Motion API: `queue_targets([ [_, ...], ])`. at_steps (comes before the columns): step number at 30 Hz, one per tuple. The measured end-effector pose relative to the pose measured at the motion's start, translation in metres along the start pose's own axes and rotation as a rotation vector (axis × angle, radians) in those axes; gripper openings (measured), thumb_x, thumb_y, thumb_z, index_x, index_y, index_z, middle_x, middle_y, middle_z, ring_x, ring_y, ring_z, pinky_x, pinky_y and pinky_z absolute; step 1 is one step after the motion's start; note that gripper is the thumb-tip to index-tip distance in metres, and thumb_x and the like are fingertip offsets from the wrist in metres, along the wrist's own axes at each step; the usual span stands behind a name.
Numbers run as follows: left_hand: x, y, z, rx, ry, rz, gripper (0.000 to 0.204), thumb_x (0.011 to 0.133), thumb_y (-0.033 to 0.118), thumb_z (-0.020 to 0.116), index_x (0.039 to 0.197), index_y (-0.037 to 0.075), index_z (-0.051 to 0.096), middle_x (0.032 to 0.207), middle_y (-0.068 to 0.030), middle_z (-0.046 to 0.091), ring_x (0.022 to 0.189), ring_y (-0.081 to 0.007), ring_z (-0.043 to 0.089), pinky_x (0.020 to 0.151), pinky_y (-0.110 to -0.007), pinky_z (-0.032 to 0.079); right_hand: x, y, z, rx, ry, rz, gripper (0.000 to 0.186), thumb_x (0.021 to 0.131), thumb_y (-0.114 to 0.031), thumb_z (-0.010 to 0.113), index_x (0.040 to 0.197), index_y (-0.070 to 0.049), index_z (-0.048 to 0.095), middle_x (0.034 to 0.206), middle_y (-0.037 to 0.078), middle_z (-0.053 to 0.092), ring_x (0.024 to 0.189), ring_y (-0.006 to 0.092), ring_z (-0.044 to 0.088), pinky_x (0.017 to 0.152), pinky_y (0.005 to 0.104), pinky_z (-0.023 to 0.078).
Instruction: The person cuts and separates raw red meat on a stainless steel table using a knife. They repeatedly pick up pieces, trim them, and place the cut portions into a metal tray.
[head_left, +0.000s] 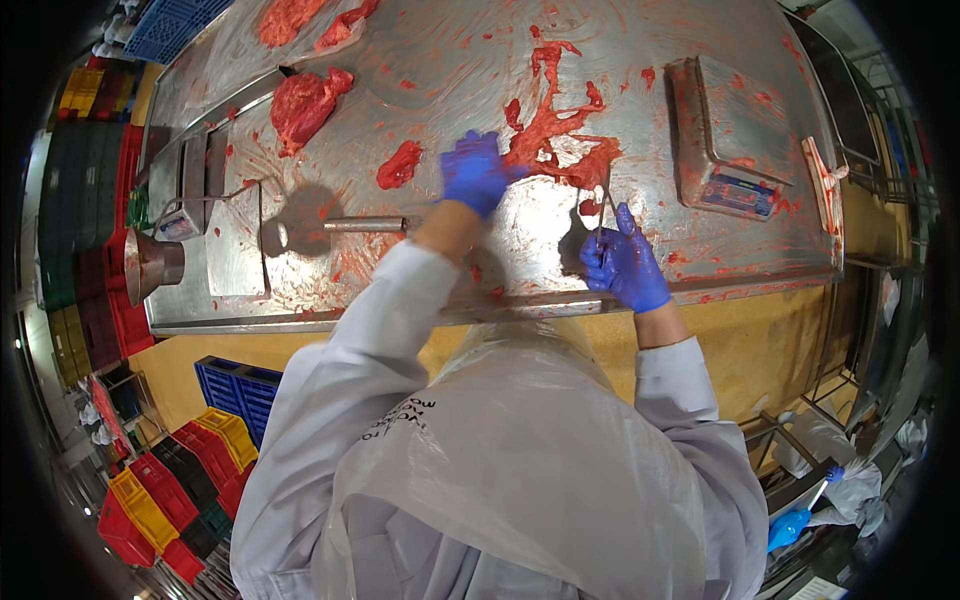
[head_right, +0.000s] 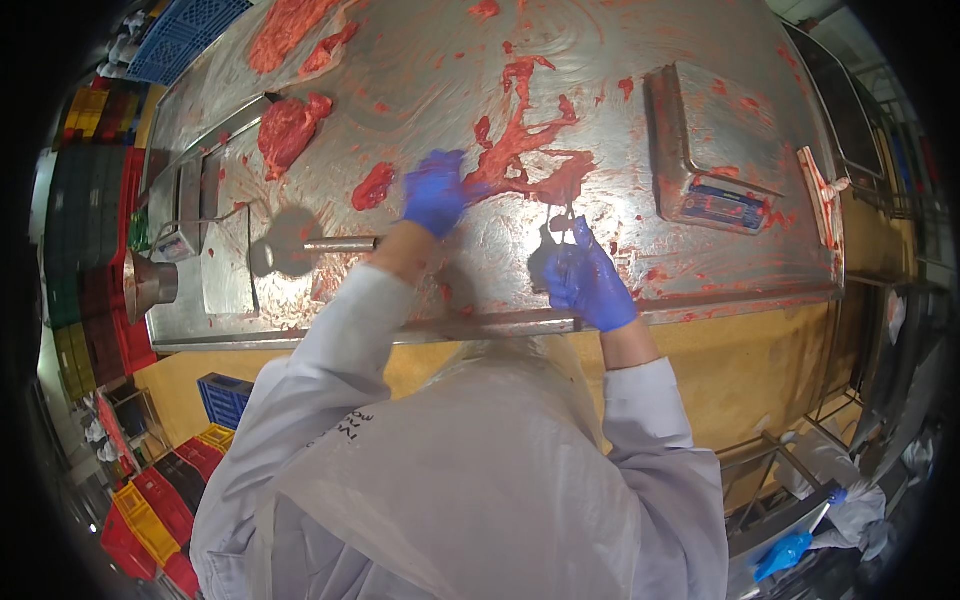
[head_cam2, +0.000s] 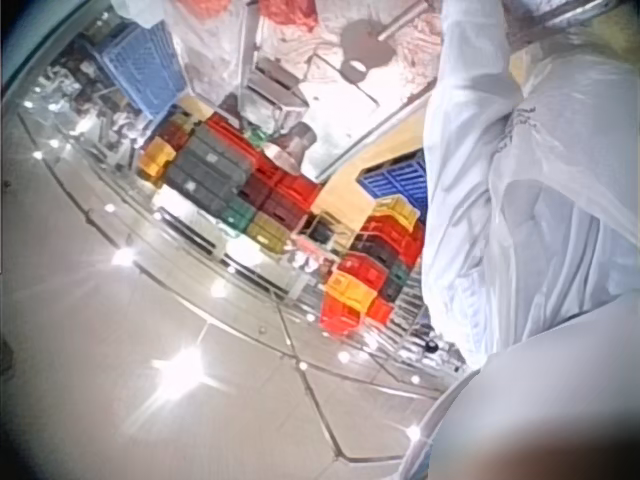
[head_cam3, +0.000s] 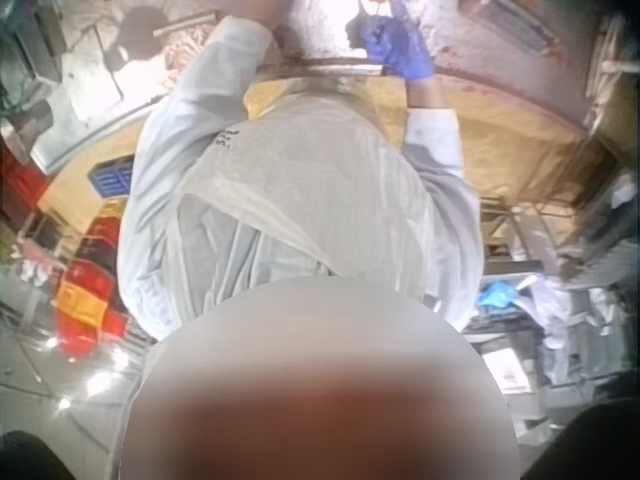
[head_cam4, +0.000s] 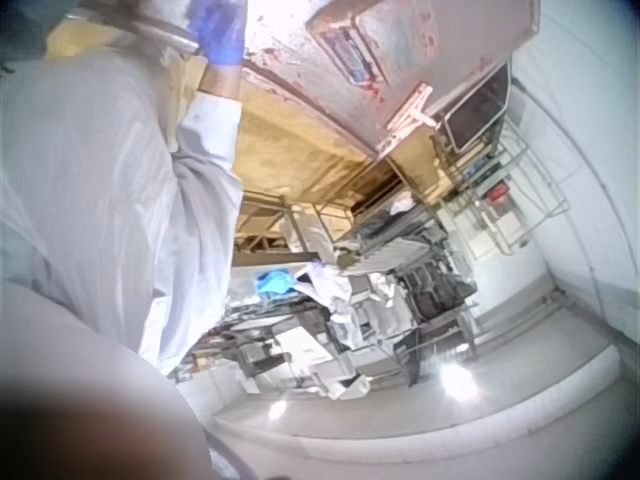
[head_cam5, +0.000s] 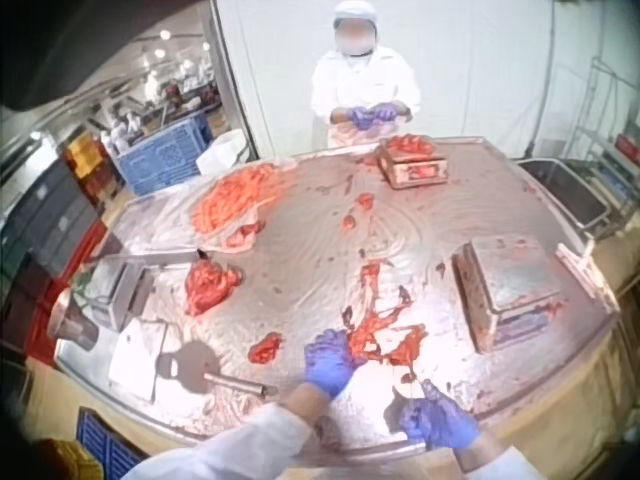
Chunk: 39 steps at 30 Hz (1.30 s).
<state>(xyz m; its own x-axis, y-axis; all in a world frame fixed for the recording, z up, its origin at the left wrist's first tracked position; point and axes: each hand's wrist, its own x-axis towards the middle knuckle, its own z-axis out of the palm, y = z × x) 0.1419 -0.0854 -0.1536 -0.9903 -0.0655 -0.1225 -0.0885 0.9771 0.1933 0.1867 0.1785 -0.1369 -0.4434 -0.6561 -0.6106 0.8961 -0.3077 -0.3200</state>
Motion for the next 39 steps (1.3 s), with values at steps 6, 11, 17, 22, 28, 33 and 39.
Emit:
queue_targets([
  [6,0.02,0.018,0.054,0.051,0.051,0.163,0.021,0.081,0.018,0.055,0.099,0.008,0.056,0.094,-0.0126,0.062,0.09,-0.0285,0.063,0.074,-0.043,0.048,0.028,0.005,0.022,-0.334,0.033,0.143,0.044,0.093,-0.061,0.042,0.097,-0.018,0.052,0.062,0.001,0.048,0.048,0.0103,0.041,0.042,0.0252,0.032],
  [11,0.025,-0.014,0.048,0.008,0.05,0.344,0.018,0.078,0.008,0.051,0.095,0.007,0.058,0.087,-0.0152,0.064,0.079,-0.0318,0.065,0.069,-0.043,0.05,0.106,-0.02,0.017,-0.402,-0.057,0.063,0.043,0.09,-0.06,0.048,0.08,-0.018,0.046,0.051,-0.002,0.04,0.039,0.0093,0.031,0.039,0.0247,0.025],
  [17,0.033,-0.036,0.024,-0.052,-0.076,0.317,0.022,0.08,0.008,0.051,0.1,0.008,0.059,0.096,-0.0157,0.064,0.089,-0.035,0.063,0.075,-0.045,0.049,0.096,-0.011,-0.025,-0.658,0.213,-0.142,0.031,0.093,-0.042,0.056,0.088,-0.011,0.055,0.051,-0.005,0.035,0.039,0.0077,0.026,0.037,0.0238,0.022],
  [22,0.028,-0.072,-0.001,-0.021,-0.022,0.258,0.025,0.075,0.007,0.057,0.1,0.011,0.061,0.097,-0.0158,0.064,0.087,-0.0341,0.063,0.076,-0.042,0.05,0.038,-0.021,0.002,-0.205,-0.009,0.073,0.05,0.091,-0.056,0.049,0.067,-0.012,0.05,0.054,0.0,0.039,0.042,0.0112,0.032,0.037,0.0245,0.026],
  [28,0.013,-0.05,-0.007,-0.049,0.026,0.569,0.023,0.077,0.01,0.058,0.1,0.009,0.06,0.1,-0.0145,0.062,0.093,-0.0355,0.06,0.079,-0.043,0.047,0.13,-0.026,0.043,-0.373,-0.08,0.113,0.049,0.087,-0.06,0.053,0.067,-0.016,0.045,0.051,0.0,0.039,0.04,0.0116,0.033,0.037,0.0254,0.023],
  [33,0.012,-0.064,-0.013,-0.086,0.041,0.426,0.023,0.081,0.011,0.057,0.104,0.009,0.059,0.103,-0.014,0.063,0.092,-0.0355,0.061,0.077,-0.043,0.047,0.171,-0.021,0.07,-0.021,0.076,-0.042,0.043,0.083,-0.051,0.066,0.065,-0.02,0.043,0.05,-0.004,0.033,0.037,0.009,0.029,0.036,0.025,0.019],
  [39,0.011,-0.07,-0.059,-0.468,0.123,0.404,0.031,0.085,0.011,0.059,0.115,0.008,0.056,0.104,-0.0174,0.061,0.091,-0.0392,0.06,0.079,-0.044,0.049,0.153,-0.079,0.025,0.366,0.251,-0.278,0.047,0.079,-0.056,0.068,0.066,-0.019,0.041,0.05,-0.006,0.029,0.037,0.0093,0.024,0.034,0.0246,0.017],
])
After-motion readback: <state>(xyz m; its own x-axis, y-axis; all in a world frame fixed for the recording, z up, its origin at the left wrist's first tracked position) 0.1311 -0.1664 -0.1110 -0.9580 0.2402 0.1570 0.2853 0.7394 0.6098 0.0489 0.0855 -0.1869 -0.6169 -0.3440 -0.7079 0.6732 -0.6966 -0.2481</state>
